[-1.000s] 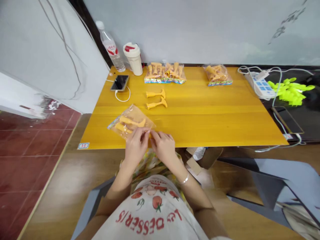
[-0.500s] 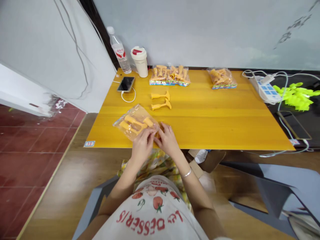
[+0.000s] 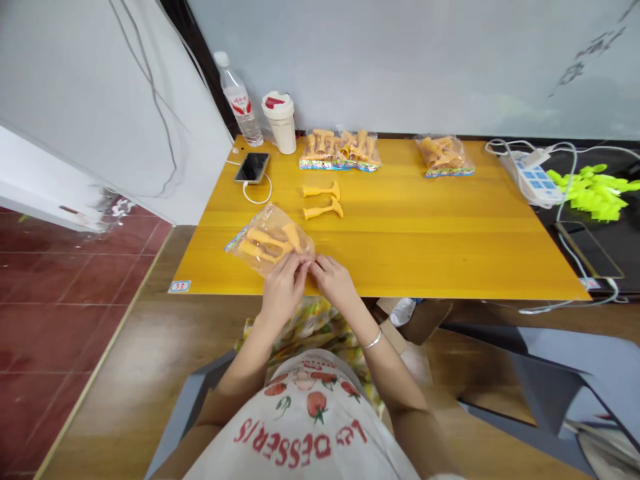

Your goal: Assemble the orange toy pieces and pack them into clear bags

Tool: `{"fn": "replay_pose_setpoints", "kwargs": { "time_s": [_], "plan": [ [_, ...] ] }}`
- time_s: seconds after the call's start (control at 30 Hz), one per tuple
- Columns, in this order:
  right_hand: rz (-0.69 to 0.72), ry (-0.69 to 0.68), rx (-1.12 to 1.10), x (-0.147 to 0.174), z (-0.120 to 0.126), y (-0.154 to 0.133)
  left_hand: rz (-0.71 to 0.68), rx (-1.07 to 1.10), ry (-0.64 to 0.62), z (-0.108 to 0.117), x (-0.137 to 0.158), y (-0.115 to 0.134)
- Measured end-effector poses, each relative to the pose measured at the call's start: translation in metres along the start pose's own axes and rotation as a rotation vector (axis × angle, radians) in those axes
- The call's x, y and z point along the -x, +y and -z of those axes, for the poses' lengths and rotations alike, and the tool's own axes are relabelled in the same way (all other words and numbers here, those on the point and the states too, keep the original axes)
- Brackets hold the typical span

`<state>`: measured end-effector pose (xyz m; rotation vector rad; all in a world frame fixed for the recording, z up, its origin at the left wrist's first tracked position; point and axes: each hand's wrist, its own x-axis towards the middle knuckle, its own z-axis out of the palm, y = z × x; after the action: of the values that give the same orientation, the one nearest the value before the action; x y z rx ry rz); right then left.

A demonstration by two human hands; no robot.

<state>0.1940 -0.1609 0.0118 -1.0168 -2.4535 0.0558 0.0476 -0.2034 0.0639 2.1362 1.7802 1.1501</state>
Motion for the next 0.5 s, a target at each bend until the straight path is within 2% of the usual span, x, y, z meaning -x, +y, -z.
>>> {"fn": "replay_pose_setpoints", "kwargs": {
  "time_s": [0.17,0.33,0.5],
  "plan": [
    [0.075,0.056,-0.131,-0.008,-0.013,0.004,-0.022,-0.061,-0.012,-0.001,-0.004,-0.001],
    [-0.109,0.159,-0.237,-0.021,-0.023,0.000,-0.082,-0.064,-0.043,-0.002,-0.009,0.004],
    [-0.315,0.194,-0.311,-0.026,-0.023,-0.011,-0.065,-0.024,-0.073,-0.003,-0.012,0.008]
  ]
}}
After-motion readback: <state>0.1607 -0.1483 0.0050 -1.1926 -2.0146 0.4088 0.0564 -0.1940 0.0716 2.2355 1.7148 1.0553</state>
